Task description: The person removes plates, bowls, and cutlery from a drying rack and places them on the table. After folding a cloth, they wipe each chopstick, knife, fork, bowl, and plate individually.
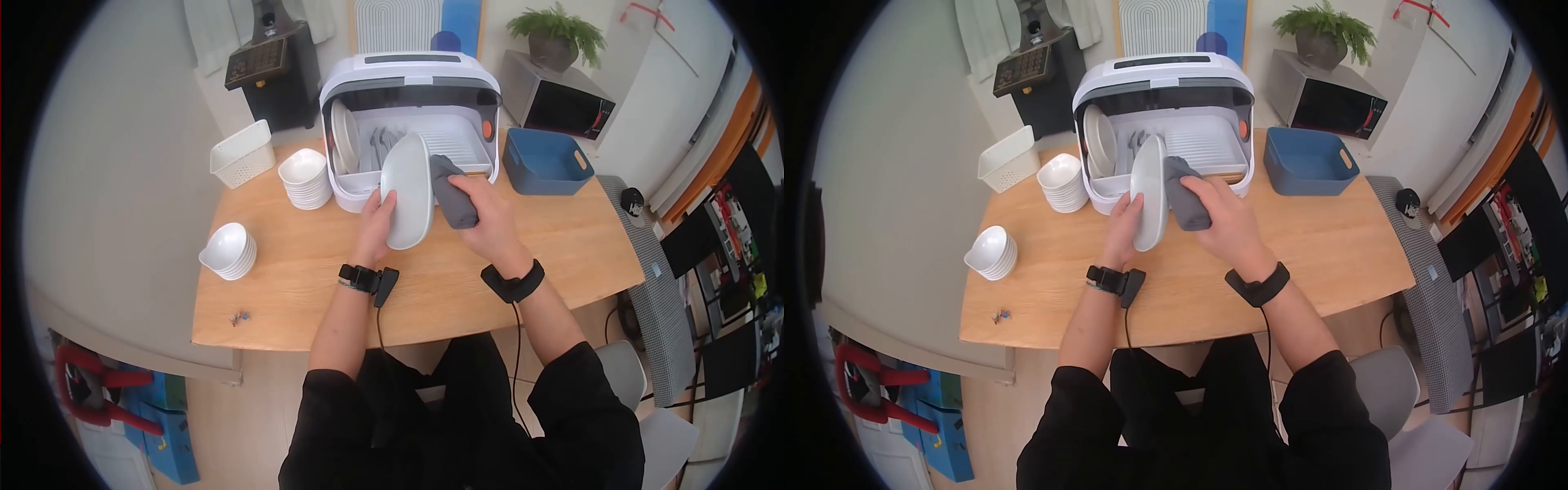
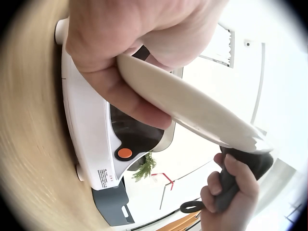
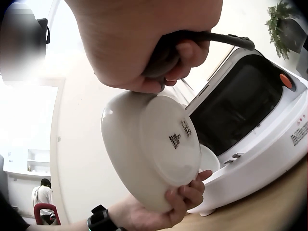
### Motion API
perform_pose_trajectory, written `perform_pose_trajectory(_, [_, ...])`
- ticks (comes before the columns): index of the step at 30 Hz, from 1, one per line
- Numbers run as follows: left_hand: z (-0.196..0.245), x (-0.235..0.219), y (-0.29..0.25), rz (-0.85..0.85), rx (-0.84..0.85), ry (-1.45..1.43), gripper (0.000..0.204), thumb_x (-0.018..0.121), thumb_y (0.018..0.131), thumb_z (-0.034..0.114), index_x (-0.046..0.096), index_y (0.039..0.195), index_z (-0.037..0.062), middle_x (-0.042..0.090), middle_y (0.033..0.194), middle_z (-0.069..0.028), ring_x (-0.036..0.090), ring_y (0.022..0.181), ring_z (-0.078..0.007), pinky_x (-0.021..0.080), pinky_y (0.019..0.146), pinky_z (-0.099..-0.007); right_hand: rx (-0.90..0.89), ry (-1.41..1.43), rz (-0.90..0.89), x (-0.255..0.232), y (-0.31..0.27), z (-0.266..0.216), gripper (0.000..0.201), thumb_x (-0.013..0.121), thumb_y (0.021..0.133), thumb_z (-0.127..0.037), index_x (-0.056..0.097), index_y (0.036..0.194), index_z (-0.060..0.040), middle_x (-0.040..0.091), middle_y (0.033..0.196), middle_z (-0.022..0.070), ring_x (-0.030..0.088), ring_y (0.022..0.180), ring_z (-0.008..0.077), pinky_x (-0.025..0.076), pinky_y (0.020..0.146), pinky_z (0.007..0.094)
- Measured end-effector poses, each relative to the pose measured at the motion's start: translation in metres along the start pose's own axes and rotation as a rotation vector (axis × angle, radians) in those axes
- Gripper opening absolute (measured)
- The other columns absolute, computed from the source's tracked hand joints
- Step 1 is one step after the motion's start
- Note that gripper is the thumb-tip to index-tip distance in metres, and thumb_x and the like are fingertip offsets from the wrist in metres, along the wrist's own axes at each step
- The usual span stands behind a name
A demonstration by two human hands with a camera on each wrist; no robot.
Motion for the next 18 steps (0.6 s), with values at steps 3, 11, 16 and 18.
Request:
perform_pose_trajectory(3, [-0.001, 0.000, -0.002, 0.003, -0.020, 0.231, 0.037, 0.051, 0.100, 0.026, 0.050, 0.129, 0.0020, 0.065, 0.106, -0.0094, 0.063, 0.089, -0.0153, 0.052, 0.070, -0.0299, -0.056, -0.132, -0.017, 0.001, 0.008, -0.011, 0.058, 0.068, 0.065, 0.001, 0.057, 0.120, -0.0140, 0.061, 0.102, 0.0095, 0.064, 0.080, 0.0324, 0.054, 0.064, 0.0374])
perform_pose_trajectory(11, [-0.010, 0.026, -0.024, -0.528, -0.244, -0.449, 0.067, 0.049, 0.089, 0.058, 0.048, 0.128, 0.0038, 0.055, 0.084, -0.0157, 0.045, 0.049, -0.0164, 0.031, 0.036, -0.0229, 0.051, -0.279, -0.189, 0.023, 0.044, 0.014, 0.050, 0.066, 0.071, -0.004, 0.055, 0.118, -0.0147, 0.062, 0.096, 0.0115, 0.064, 0.077, 0.0356, 0.053, 0.060, 0.0413])
perform_pose_trajectory(16, [0.010, 0.044, -0.038, -0.694, -0.310, -0.634, 0.071, 0.050, 0.089, 0.056, 0.041, 0.136, 0.0044, 0.049, 0.090, -0.0139, 0.045, 0.060, -0.0173, 0.032, 0.038, -0.0224, 0.068, 0.020, -0.191, 0.048, 0.041, 0.037, 0.045, 0.065, 0.075, -0.007, 0.053, 0.118, -0.0138, 0.063, 0.087, 0.0163, 0.063, 0.081, 0.0399, 0.052, 0.065, 0.0461])
perform_pose_trajectory(18, [0.003, 0.037, -0.033, -0.663, -0.304, -0.633, 0.072, 0.050, 0.089, 0.054, 0.038, 0.140, 0.0051, 0.048, 0.090, -0.0131, 0.045, 0.061, -0.0176, 0.033, 0.038, -0.0223, 0.091, -0.014, -0.212, 0.054, 0.037, 0.039, 0.043, 0.066, 0.075, -0.009, 0.053, 0.116, -0.0134, 0.063, 0.086, 0.0169, 0.064, 0.080, 0.0400, 0.052, 0.064, 0.0462])
Point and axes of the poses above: each hand's wrist, its own y-axis towards the middle knuckle, its own x-axis out of the palm, z = x × y, the point moved 8 cm from there along y, towards the middle knuckle
